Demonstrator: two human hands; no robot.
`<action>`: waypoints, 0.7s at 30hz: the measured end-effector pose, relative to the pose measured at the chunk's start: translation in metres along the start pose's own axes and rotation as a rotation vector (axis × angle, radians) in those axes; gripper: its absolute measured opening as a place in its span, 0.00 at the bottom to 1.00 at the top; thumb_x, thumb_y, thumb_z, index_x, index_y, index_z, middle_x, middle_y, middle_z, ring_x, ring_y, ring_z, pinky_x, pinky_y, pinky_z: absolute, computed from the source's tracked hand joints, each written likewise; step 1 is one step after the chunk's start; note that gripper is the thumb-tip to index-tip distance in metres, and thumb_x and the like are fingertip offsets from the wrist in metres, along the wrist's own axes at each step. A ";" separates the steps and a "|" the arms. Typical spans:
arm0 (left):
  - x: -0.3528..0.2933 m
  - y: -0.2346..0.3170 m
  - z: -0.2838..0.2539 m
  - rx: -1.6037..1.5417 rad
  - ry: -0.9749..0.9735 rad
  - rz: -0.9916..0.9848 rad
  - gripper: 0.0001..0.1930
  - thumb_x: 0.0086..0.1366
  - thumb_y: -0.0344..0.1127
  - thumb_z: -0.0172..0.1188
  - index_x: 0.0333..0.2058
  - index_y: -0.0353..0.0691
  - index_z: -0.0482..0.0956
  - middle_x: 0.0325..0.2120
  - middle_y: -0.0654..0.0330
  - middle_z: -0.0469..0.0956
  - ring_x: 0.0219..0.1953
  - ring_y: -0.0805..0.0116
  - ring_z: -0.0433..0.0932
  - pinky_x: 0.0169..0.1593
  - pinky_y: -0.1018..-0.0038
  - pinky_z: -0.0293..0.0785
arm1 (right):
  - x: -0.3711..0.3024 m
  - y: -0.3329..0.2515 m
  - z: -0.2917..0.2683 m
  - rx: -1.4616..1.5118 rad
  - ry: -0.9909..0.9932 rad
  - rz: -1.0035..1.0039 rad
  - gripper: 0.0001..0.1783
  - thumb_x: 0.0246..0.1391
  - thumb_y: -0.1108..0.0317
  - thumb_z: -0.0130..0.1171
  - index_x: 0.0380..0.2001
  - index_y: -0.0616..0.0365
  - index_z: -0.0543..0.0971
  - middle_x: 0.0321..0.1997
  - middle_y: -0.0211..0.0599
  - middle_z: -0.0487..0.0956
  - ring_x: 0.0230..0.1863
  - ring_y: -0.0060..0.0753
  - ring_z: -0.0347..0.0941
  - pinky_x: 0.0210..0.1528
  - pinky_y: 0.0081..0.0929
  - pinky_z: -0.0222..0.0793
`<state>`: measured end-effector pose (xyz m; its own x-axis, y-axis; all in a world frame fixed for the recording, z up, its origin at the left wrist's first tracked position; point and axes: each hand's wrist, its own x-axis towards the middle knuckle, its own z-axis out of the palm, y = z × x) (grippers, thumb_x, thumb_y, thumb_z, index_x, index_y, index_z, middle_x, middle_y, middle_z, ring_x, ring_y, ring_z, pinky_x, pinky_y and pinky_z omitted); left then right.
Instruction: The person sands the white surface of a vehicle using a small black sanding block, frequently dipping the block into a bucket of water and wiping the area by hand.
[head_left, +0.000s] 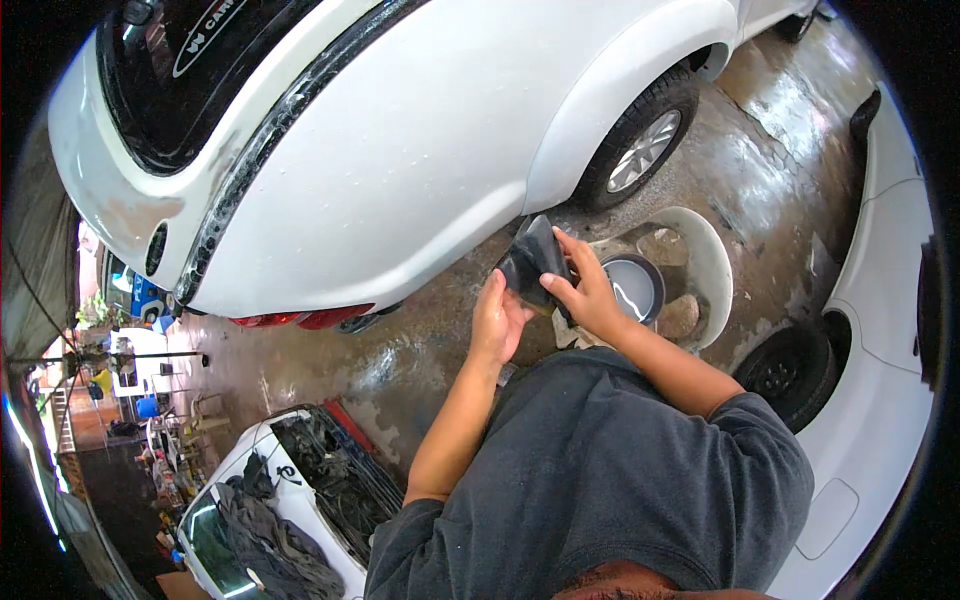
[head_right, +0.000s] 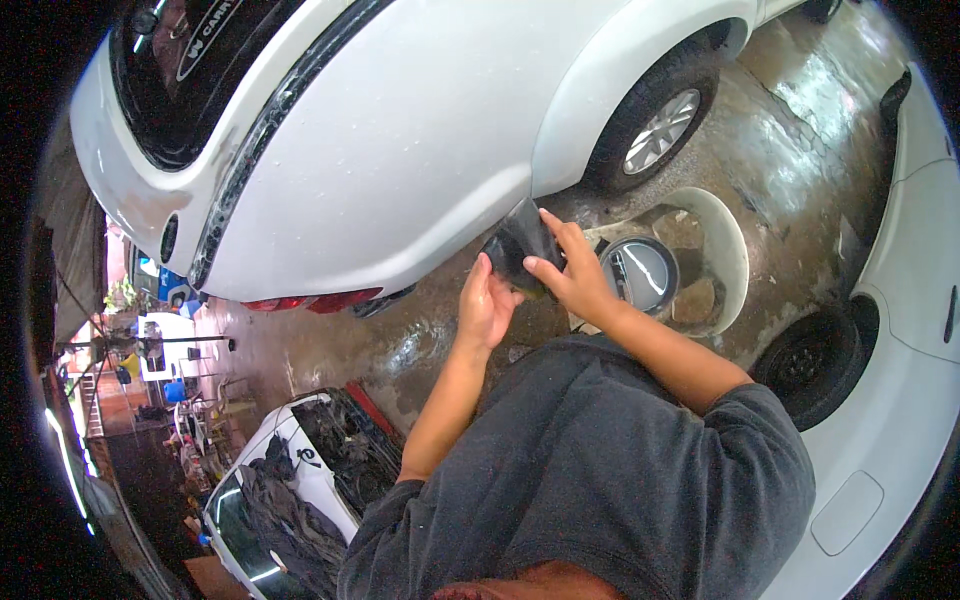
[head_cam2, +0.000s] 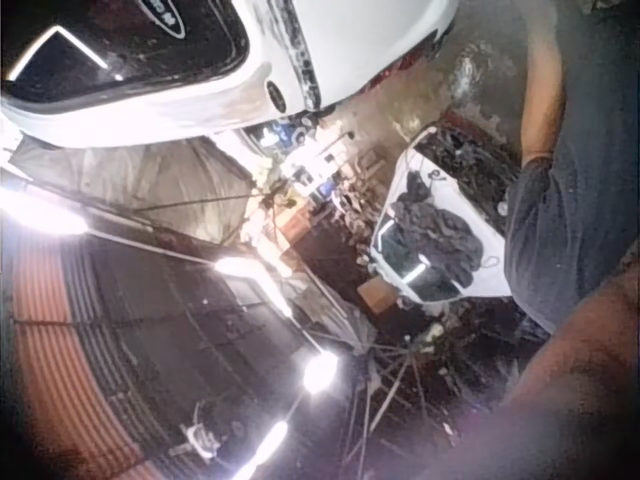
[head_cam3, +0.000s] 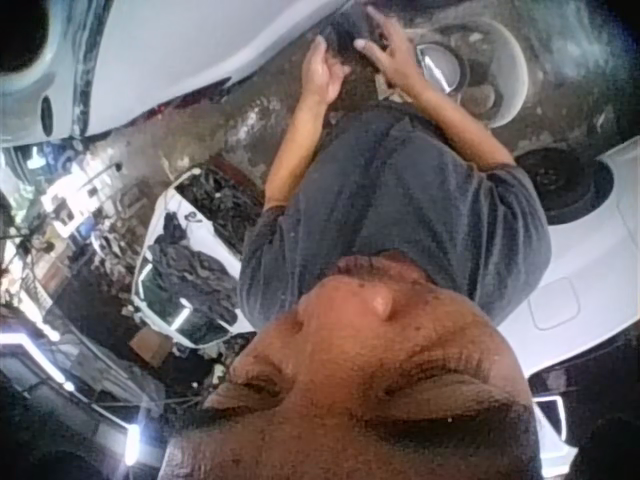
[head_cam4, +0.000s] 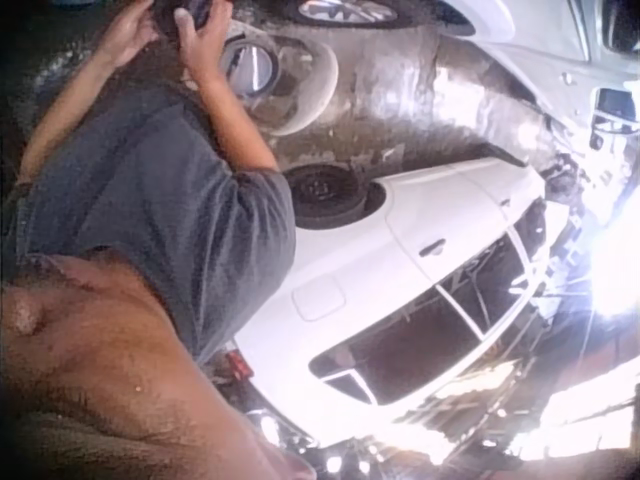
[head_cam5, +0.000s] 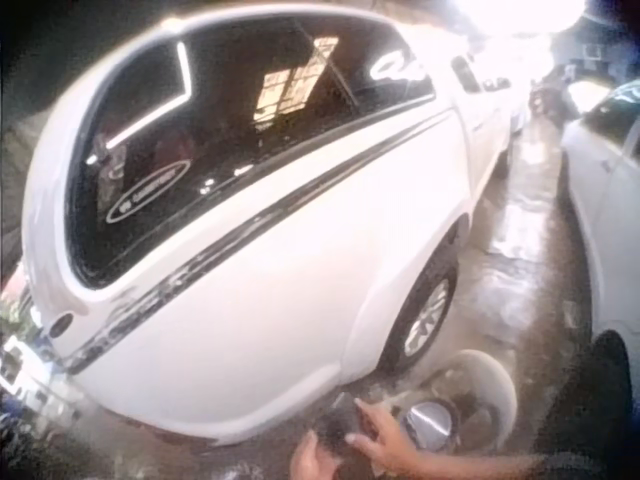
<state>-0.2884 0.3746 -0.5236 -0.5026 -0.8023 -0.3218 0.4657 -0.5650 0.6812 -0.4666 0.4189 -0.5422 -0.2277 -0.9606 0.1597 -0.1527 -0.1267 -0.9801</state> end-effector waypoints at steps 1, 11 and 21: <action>-0.002 0.001 0.001 0.006 -0.017 -0.007 0.25 0.83 0.49 0.42 0.65 0.37 0.69 0.63 0.54 0.76 0.63 0.57 0.76 0.63 0.53 0.74 | 0.000 -0.002 -0.001 0.000 0.002 -0.001 0.44 0.54 0.60 0.74 0.70 0.63 0.66 0.54 0.51 0.73 0.57 0.51 0.71 0.62 0.40 0.67; 0.003 -0.015 0.005 0.116 -0.019 0.153 0.19 0.83 0.44 0.45 0.62 0.38 0.68 0.61 0.55 0.75 0.62 0.61 0.76 0.63 0.59 0.75 | -0.011 -0.004 0.004 -0.251 -0.014 -0.242 0.45 0.53 0.64 0.75 0.69 0.64 0.64 0.65 0.58 0.69 0.68 0.61 0.66 0.71 0.45 0.63; -0.001 -0.020 0.009 0.115 0.044 0.168 0.19 0.83 0.42 0.47 0.63 0.38 0.68 0.60 0.55 0.75 0.60 0.63 0.77 0.60 0.63 0.76 | -0.013 0.002 0.005 -0.242 -0.029 -0.252 0.46 0.51 0.64 0.77 0.69 0.64 0.64 0.69 0.59 0.66 0.71 0.62 0.63 0.73 0.46 0.61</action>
<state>-0.3036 0.3884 -0.5311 -0.3918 -0.8924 -0.2241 0.4529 -0.3990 0.7973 -0.4588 0.4302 -0.5470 -0.1270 -0.9136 0.3862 -0.4247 -0.3018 -0.8536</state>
